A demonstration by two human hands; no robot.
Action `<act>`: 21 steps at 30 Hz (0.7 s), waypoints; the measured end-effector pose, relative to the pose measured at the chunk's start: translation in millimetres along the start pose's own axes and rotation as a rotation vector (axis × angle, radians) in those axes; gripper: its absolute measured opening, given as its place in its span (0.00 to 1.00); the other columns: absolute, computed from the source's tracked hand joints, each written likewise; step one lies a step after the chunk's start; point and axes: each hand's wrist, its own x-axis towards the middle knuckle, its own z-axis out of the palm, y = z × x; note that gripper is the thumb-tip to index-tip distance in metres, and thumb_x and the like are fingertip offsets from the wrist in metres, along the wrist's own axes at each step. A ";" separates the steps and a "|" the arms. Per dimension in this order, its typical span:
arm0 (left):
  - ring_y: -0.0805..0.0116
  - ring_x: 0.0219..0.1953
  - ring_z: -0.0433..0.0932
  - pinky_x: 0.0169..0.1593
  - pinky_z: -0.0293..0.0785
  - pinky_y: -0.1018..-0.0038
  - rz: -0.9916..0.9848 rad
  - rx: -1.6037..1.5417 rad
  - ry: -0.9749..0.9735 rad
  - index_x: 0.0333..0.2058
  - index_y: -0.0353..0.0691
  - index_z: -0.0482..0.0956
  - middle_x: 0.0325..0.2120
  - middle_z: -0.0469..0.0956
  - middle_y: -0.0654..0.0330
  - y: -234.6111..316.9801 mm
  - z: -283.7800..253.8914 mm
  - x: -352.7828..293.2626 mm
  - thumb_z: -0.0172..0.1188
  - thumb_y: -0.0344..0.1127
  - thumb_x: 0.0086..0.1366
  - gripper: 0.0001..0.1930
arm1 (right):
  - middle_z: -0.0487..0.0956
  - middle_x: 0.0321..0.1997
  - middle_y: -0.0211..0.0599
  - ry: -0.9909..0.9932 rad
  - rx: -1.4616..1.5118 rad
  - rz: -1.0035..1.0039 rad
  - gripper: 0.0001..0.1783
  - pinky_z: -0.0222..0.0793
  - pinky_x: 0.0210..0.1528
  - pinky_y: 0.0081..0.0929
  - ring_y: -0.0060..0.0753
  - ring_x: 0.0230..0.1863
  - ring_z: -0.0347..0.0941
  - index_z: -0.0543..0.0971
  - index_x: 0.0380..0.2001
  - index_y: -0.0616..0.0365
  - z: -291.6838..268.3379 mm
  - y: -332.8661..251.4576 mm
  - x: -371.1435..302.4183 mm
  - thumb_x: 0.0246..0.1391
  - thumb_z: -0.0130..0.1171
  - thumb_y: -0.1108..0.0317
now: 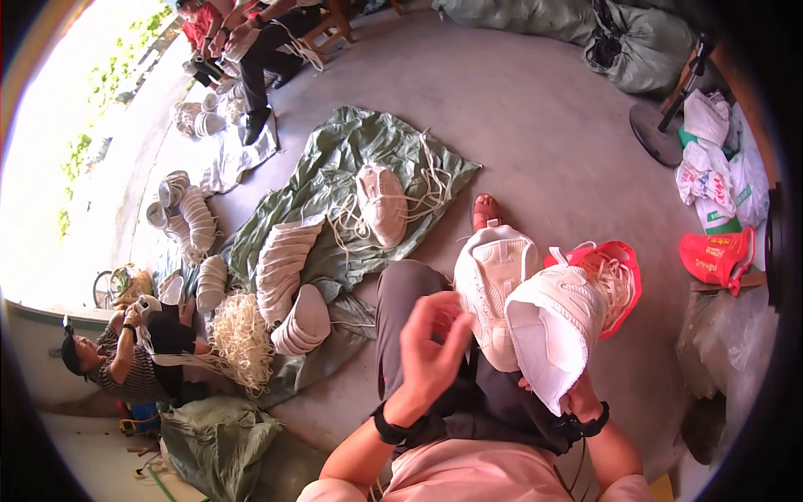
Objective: Lacing a white athletic shoe in a manufacturing environment.
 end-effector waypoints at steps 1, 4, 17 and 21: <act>0.79 0.27 0.70 0.31 0.68 0.82 -0.008 0.080 -0.091 0.47 0.34 0.74 0.30 0.75 0.65 8.4 6.5 -1.6 0.67 0.29 0.61 0.17 | 0.72 0.57 0.53 -0.009 0.002 -0.003 0.63 0.79 0.48 0.40 0.48 0.45 0.80 0.52 0.68 0.61 2.4 -1.1 0.5 0.40 0.72 0.36; 0.74 0.24 0.69 0.30 0.69 0.78 0.078 0.318 -0.177 0.49 0.37 0.75 0.28 0.72 0.61 15.0 25.6 -1.0 0.70 0.33 0.57 0.22 | 0.71 0.58 0.53 0.028 0.009 0.017 0.63 0.79 0.49 0.39 0.49 0.46 0.80 0.52 0.68 0.60 10.6 -4.8 -1.6 0.39 0.73 0.37; 0.59 0.31 0.77 0.37 0.73 0.65 0.129 0.550 -0.256 0.46 0.35 0.75 0.28 0.74 0.57 7.0 52.5 2.5 0.66 0.37 0.60 0.19 | 0.67 0.62 0.53 -0.012 0.032 -0.021 0.62 0.79 0.50 0.45 0.52 0.50 0.78 0.48 0.69 0.59 1.6 -3.3 -8.5 0.43 0.73 0.41; 0.55 0.36 0.76 0.40 0.73 0.64 0.137 0.548 -0.288 0.47 0.34 0.73 0.32 0.74 0.54 12.2 54.5 3.6 0.66 0.37 0.60 0.20 | 0.67 0.62 0.53 -0.017 0.045 -0.016 0.62 0.79 0.50 0.44 0.51 0.49 0.79 0.49 0.69 0.59 -2.2 -2.4 -8.7 0.42 0.73 0.40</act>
